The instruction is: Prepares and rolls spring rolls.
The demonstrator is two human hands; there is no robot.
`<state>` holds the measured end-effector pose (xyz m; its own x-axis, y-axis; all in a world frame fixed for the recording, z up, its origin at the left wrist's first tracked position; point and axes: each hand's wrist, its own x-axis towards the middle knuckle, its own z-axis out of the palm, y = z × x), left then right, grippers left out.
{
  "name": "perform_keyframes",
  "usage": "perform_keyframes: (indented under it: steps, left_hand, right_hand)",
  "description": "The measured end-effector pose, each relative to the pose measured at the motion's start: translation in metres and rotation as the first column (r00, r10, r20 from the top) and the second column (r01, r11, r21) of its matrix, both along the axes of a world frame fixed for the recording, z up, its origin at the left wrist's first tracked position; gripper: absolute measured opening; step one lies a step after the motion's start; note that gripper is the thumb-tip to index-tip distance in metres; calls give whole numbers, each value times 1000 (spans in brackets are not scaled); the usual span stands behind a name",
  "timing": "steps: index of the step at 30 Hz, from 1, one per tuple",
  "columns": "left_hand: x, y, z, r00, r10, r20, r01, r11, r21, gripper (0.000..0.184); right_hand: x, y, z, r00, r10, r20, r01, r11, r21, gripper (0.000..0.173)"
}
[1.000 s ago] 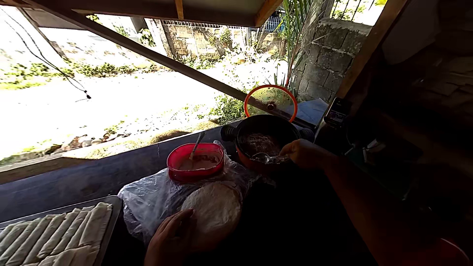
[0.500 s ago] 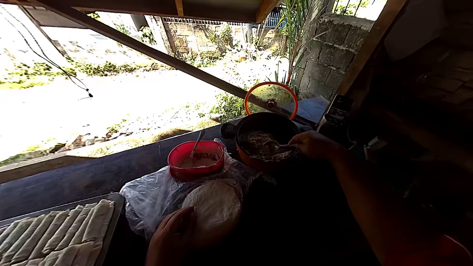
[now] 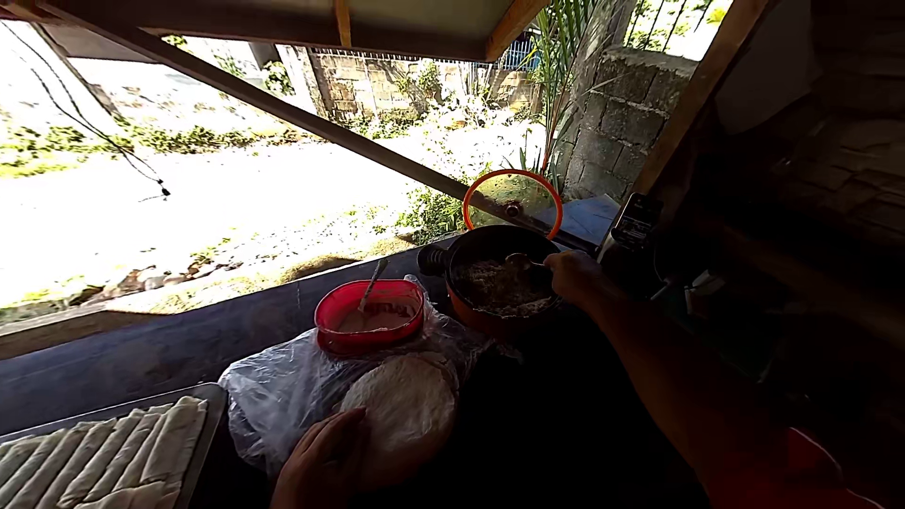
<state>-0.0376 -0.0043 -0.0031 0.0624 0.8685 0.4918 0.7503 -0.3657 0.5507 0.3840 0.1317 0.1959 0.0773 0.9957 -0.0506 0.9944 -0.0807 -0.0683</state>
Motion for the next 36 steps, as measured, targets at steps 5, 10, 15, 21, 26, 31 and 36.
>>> perform_keyframes:
  steps: [5,10,15,21,26,31,36]
  left_hand:
    - [-1,-1,0,1000,1,-20,-1,1000,-16,31]
    - [-2,0,0,1000,11,-23,-12,1000,-22,30]
    - [-2,0,-2,1000,14,-24,-14,1000,-19,29]
    - [-1,-1,-3,999,24,-23,-25,999,-21,30]
    - [0,-2,-3,1000,22,-9,-22,1000,-20,29]
    - [2,-1,-3,999,31,-18,-31,1000,-5,29]
    - [0,0,-2,1000,19,-25,-19,1000,-7,29]
  right_hand:
    - [-20,24,-1,974,-198,111,212,969,-128,24]
    - [-33,50,0,973,-162,165,206,930,-304,30]
    - [-30,66,-2,985,-101,142,149,911,-384,33]
    - [-9,75,-15,998,-51,34,60,940,-335,34]
    - [8,62,-9,998,-29,-63,12,966,-258,35]
    - [16,34,5,999,-14,-30,9,987,-161,34]
    - [2,-7,19,997,71,-9,-72,997,-25,29]
